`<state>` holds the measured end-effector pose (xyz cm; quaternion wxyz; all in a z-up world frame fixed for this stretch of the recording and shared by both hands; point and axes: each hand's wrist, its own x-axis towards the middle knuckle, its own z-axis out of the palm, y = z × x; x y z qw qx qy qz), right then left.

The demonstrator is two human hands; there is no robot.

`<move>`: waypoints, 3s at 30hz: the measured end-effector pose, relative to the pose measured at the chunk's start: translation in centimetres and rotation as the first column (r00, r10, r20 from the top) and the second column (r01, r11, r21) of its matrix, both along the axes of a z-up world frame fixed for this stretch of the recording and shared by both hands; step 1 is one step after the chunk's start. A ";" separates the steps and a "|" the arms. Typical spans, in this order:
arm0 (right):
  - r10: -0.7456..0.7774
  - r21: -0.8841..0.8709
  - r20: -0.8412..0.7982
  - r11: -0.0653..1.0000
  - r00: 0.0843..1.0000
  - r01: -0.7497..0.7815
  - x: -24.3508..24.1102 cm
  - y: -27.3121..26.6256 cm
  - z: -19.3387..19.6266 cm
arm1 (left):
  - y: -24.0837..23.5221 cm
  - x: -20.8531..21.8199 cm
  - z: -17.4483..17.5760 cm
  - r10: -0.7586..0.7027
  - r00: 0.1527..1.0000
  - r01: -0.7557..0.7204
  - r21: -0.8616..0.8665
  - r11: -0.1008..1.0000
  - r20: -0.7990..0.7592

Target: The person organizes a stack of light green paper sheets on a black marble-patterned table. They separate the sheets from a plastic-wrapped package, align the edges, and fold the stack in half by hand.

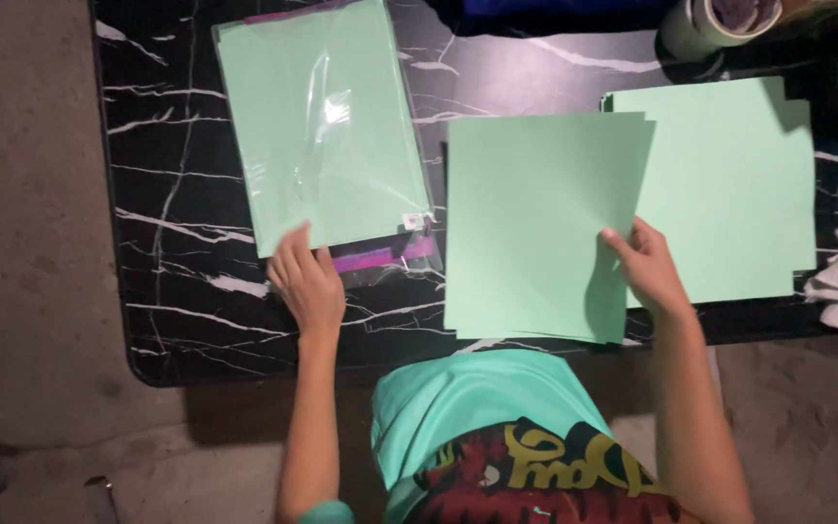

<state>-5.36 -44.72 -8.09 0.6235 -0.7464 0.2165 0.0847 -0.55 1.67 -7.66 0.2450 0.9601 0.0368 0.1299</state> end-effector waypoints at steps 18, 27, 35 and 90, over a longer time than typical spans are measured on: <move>-0.042 -0.112 -0.089 0.993 0.995 0.032 0.0 1.3 3.3 | 3.1 2.0 -2.9 -0.365 0.915 0.311 0.275 0.910 0.172; -0.063 -0.080 -0.096 0.995 0.993 0.055 0.3 1.8 3.7 | 3.2 2.4 -2.7 -0.344 0.899 0.306 0.174 0.936 0.270; -0.033 -0.058 -0.005 0.998 0.999 0.032 -0.1 1.3 2.6 | 3.4 2.3 -0.5 -0.404 0.894 0.341 0.291 0.894 0.194; -0.059 -0.036 0.029 0.998 0.998 0.060 0.3 2.6 2.9 | 2.2 1.2 -4.5 -0.279 0.947 0.247 0.195 0.949 0.158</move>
